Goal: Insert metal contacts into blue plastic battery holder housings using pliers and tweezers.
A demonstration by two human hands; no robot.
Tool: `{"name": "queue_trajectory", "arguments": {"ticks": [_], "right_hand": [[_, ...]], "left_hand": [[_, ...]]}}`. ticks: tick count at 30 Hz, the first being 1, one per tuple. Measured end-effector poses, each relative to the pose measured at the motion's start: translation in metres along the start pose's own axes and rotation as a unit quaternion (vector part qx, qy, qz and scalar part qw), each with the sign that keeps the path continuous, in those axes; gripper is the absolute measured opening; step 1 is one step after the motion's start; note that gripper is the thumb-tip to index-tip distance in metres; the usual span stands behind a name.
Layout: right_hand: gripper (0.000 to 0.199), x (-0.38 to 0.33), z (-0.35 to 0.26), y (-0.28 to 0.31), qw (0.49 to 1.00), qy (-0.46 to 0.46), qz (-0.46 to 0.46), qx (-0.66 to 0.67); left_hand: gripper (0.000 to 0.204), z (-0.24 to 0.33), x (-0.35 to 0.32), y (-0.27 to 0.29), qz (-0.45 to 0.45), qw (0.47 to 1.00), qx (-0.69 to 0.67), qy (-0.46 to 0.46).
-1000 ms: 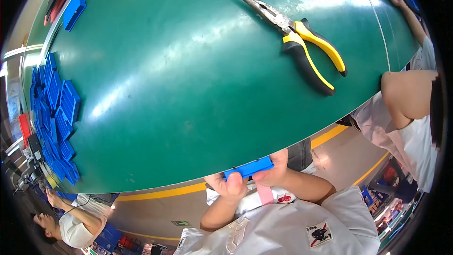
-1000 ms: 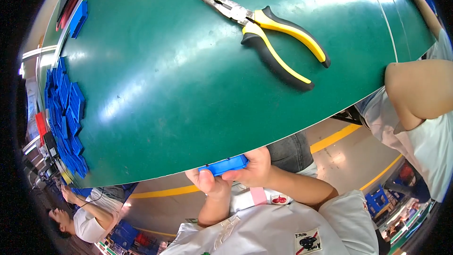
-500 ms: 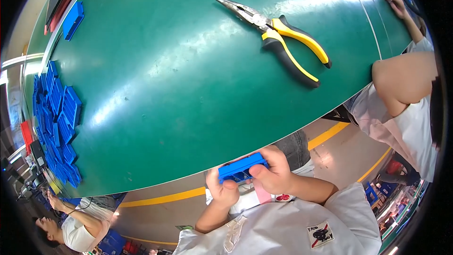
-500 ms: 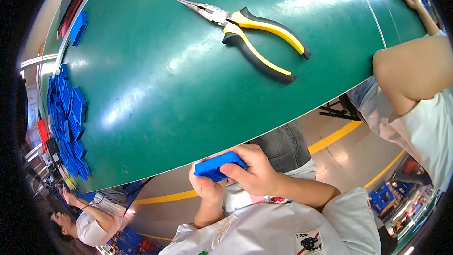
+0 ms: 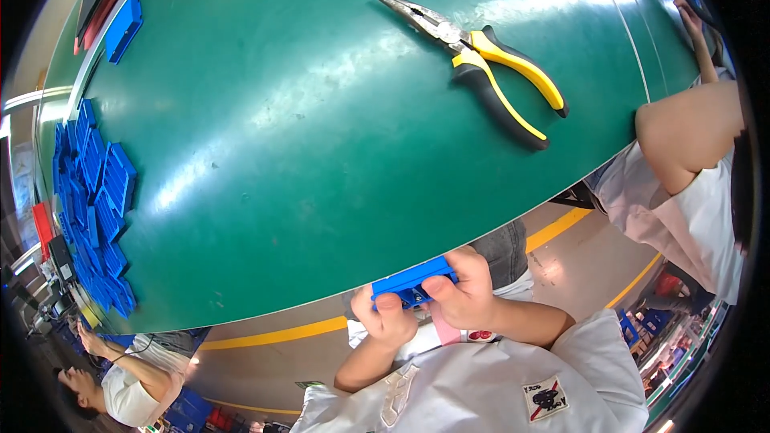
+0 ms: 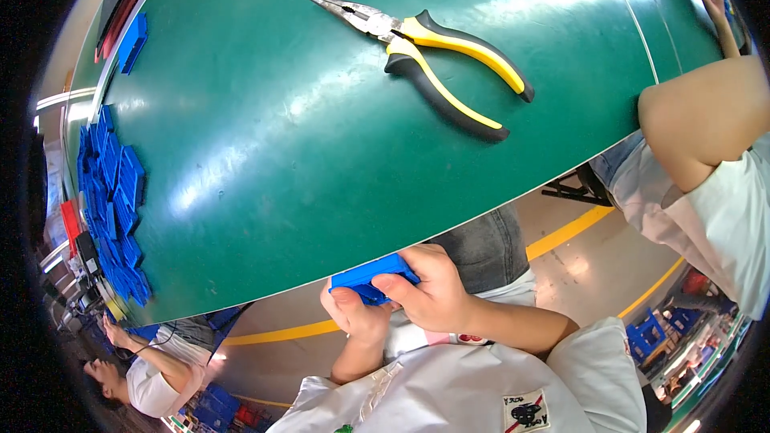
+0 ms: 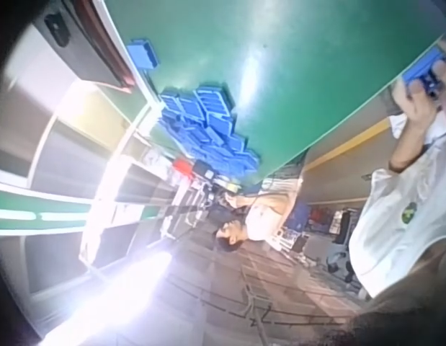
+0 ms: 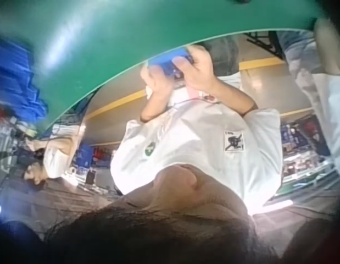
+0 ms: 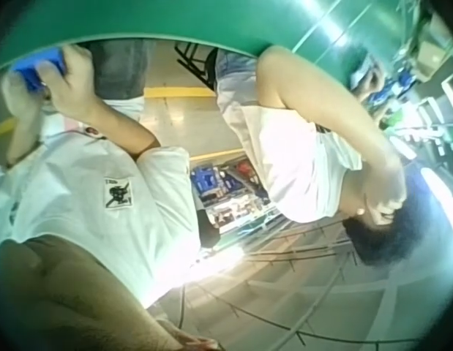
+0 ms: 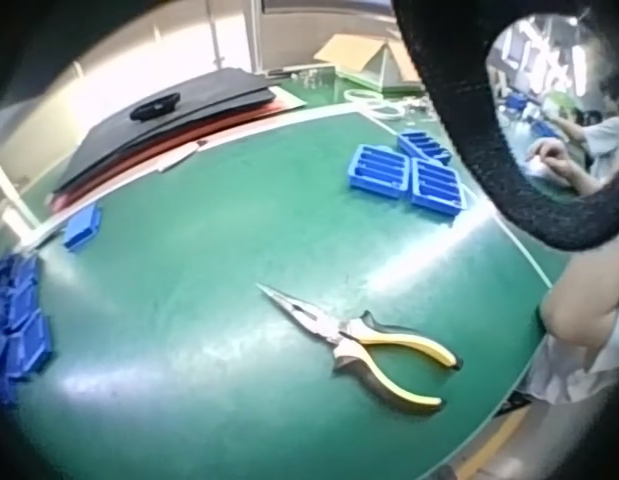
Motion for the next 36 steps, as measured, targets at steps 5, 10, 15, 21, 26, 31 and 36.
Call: {"name": "queue_trajectory", "arguments": {"ticks": [5,10,15,21,26,31,36], "right_hand": [[0.024,0.002,0.0,0.003,0.999,-0.001,0.039,0.005],[0.022,-0.002,0.003,0.001,0.995,-0.082,0.053,0.01],[0.018,-0.016,0.007,0.001,0.974,-0.207,0.093,0.004],[0.017,-0.019,0.005,-0.002,0.971,-0.216,0.102,0.001],[0.029,-0.011,0.006,-0.003,0.979,-0.186,0.025,0.076],[0.042,-0.021,0.003,-0.013,0.967,-0.191,-0.041,0.164],[0.035,-0.03,0.011,-0.011,0.927,-0.228,0.002,0.298]], "left_hand": [[0.063,0.0,0.001,-0.001,-0.009,1.0,0.013,0.003],[0.056,-0.001,-0.014,0.006,0.027,0.999,0.035,0.011],[0.042,0.004,-0.023,0.002,0.038,0.995,-0.03,0.082],[0.029,-0.011,-0.04,0.021,0.184,0.977,-0.033,0.106],[0.031,0.001,-0.015,0.003,0.087,0.98,-0.105,0.143],[0.044,0.002,-0.006,-0.004,0.058,0.967,-0.189,0.159],[0.082,0.023,-0.014,-0.023,-0.081,0.966,-0.207,0.129]]}}
Point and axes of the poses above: each hand's wrist, its own x-axis towards the middle knuckle, its own y-axis out of the back of the hand, z = x × y, the point moved 10 cm from there along x, towards the middle knuckle, and after that the axes turned 2 degrees about x, right-handed, at the moved point
